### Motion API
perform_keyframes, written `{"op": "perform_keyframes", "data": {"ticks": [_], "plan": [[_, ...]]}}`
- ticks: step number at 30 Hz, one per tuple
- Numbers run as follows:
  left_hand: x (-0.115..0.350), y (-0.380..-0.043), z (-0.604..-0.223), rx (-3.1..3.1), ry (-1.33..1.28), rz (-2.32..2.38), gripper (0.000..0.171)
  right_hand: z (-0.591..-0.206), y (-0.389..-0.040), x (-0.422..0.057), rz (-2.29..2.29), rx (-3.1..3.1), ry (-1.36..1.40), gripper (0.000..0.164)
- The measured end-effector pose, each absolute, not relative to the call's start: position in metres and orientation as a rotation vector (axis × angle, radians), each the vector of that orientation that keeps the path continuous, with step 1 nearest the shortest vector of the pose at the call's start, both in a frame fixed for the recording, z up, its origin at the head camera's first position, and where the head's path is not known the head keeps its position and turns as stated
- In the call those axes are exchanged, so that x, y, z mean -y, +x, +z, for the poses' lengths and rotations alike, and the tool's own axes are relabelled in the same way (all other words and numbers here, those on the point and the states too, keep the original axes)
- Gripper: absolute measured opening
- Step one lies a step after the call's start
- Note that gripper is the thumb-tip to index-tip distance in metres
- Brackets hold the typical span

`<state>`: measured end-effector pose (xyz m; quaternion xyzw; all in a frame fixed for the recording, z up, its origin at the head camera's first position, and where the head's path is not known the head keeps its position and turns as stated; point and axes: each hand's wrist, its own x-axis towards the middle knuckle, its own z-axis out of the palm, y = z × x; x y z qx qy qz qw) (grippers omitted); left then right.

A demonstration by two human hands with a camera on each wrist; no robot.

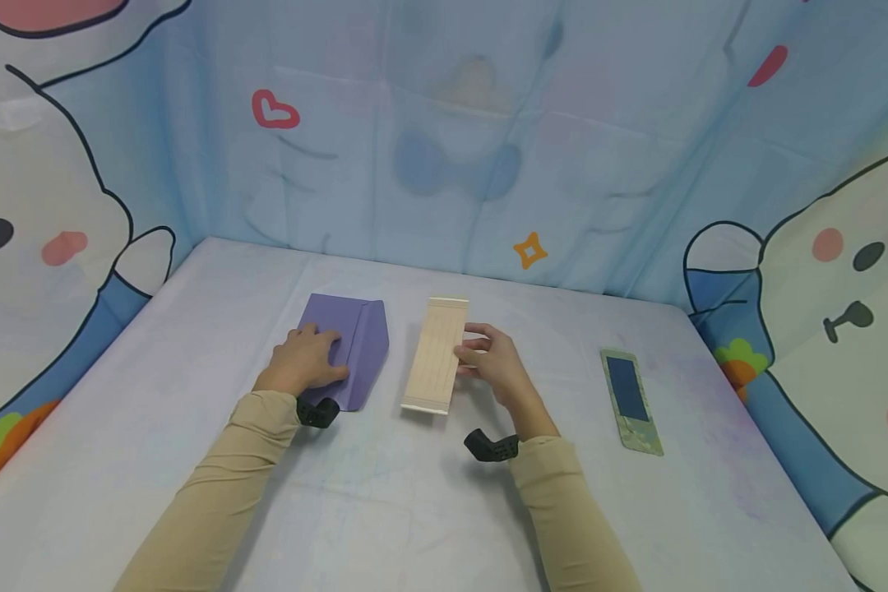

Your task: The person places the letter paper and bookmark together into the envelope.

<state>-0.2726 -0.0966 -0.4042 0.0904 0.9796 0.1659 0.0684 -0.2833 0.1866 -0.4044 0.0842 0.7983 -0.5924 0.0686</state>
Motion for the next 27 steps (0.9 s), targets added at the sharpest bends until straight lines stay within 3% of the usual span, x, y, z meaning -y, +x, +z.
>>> {"op": "perform_keyframes", "data": {"ticks": [27], "plan": [[0.097,-0.274,-0.407,-2.957,0.272,0.522,0.064,-0.413,-0.275,-0.152,-2.026,-2.381,0.191,0.05]]}}
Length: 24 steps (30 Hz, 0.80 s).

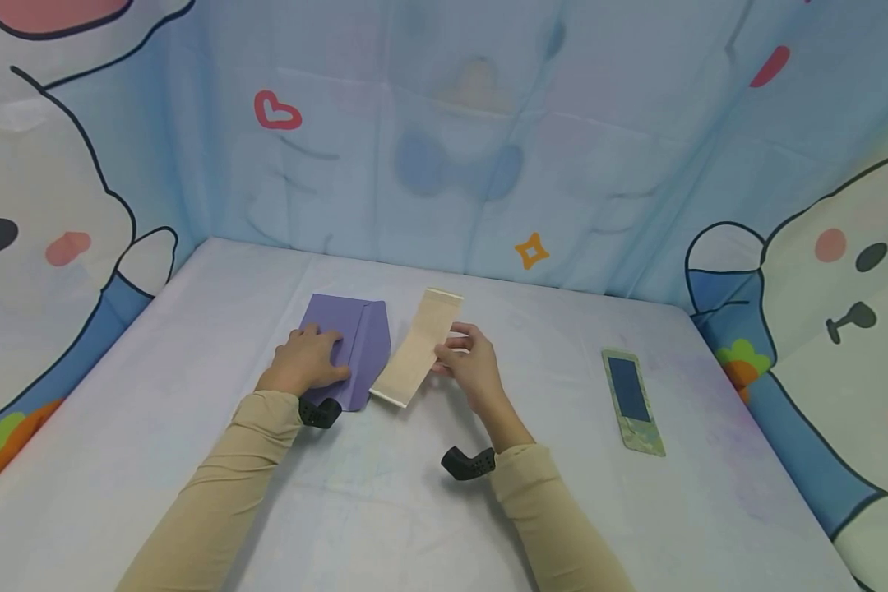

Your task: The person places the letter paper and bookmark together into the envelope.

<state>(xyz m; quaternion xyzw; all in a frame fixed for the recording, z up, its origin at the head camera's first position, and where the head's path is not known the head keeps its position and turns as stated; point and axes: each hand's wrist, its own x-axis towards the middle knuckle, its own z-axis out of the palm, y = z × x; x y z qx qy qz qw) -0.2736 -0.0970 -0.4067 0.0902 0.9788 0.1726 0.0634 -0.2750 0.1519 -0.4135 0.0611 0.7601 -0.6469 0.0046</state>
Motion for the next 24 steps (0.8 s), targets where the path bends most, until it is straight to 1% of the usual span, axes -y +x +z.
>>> {"op": "perform_keyframes", "data": {"ticks": [12,24], "plan": [[0.096,-0.273,-0.405,-2.949,0.266,0.514,0.064,-0.421,-0.272,-0.14,-2.08,-2.396,0.13,0.045],[0.097,-0.273,-0.406,-2.95,0.267,0.508,0.065,-0.425,-0.263,-0.126,-2.07,-2.466,0.049,0.029]]}}
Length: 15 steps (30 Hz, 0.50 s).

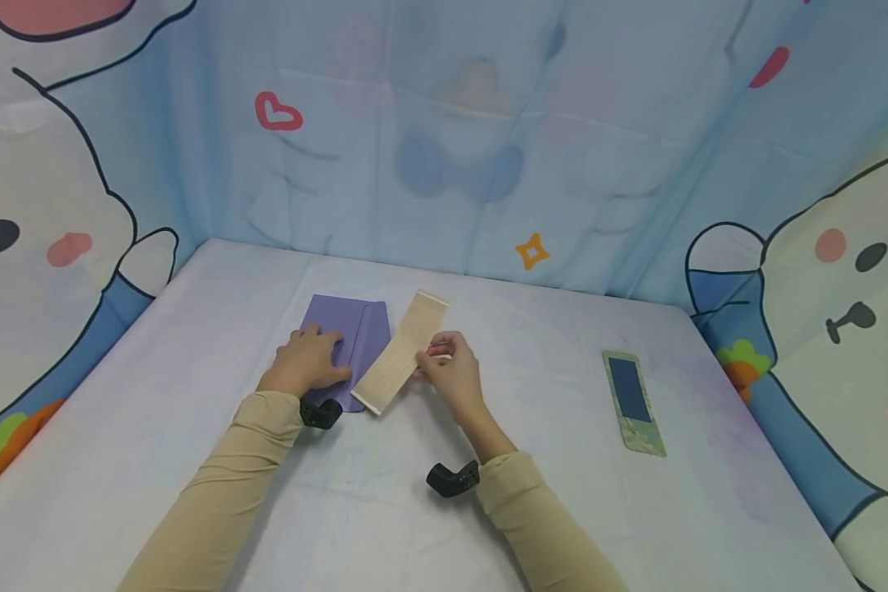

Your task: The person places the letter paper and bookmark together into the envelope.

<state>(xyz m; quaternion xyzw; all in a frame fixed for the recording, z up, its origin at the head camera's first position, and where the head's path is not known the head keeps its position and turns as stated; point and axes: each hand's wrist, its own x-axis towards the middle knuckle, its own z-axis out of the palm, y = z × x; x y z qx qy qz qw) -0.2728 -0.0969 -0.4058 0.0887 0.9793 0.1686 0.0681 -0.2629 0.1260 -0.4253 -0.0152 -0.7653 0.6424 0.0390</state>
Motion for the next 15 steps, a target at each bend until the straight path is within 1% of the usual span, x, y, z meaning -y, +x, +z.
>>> {"op": "perform_keyframes", "data": {"ticks": [15], "plan": [[0.096,-0.273,-0.407,-2.962,0.267,0.505,0.065,-0.429,-0.255,-0.115,1.92,2.426,0.016,0.028]]}}
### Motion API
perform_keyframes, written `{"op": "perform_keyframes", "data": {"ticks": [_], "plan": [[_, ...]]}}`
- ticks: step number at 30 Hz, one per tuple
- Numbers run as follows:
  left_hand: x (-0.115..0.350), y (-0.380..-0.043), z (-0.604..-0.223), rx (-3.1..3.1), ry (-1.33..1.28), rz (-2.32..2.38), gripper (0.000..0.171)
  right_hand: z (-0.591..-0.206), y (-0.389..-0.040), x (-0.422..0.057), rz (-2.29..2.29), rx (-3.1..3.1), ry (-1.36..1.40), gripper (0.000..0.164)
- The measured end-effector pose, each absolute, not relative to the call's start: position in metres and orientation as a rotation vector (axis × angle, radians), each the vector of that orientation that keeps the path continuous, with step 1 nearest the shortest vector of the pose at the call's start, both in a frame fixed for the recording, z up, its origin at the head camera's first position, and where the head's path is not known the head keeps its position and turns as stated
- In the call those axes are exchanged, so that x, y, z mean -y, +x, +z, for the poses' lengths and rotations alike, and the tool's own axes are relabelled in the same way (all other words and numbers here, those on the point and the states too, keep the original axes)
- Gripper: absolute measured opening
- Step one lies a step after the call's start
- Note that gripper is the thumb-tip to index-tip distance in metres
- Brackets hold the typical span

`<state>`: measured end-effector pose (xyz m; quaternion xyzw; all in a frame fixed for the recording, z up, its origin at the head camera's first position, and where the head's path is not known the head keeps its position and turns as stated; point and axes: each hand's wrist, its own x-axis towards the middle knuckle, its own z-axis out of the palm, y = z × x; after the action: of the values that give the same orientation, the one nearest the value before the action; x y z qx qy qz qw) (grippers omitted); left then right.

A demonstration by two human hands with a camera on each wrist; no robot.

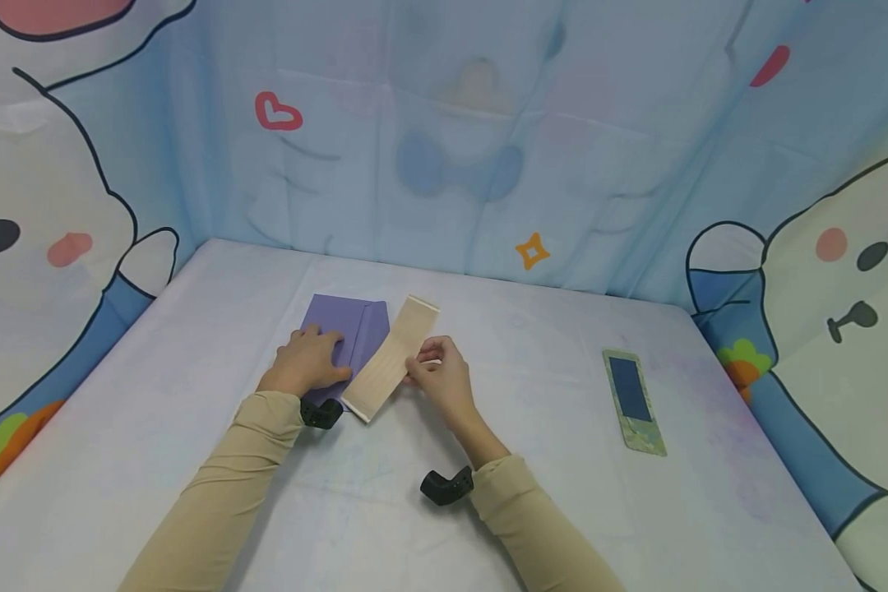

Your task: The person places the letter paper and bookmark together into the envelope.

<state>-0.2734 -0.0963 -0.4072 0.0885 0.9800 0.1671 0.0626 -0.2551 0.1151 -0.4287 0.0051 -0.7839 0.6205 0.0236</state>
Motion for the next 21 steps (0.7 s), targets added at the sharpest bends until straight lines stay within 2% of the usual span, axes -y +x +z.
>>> {"op": "perform_keyframes", "data": {"ticks": [12,21], "plan": [[0.0966,-0.2724,-0.4068,-2.963,0.264,0.52,0.063,-0.4292,-0.2558,-0.1115,1.944,2.452,-0.024,0.035],[0.0958,-0.2727,-0.4071,-2.961,0.258,0.509,0.064,-0.4316,-0.2544,-0.1111,1.849,2.439,0.025,0.069]]}}
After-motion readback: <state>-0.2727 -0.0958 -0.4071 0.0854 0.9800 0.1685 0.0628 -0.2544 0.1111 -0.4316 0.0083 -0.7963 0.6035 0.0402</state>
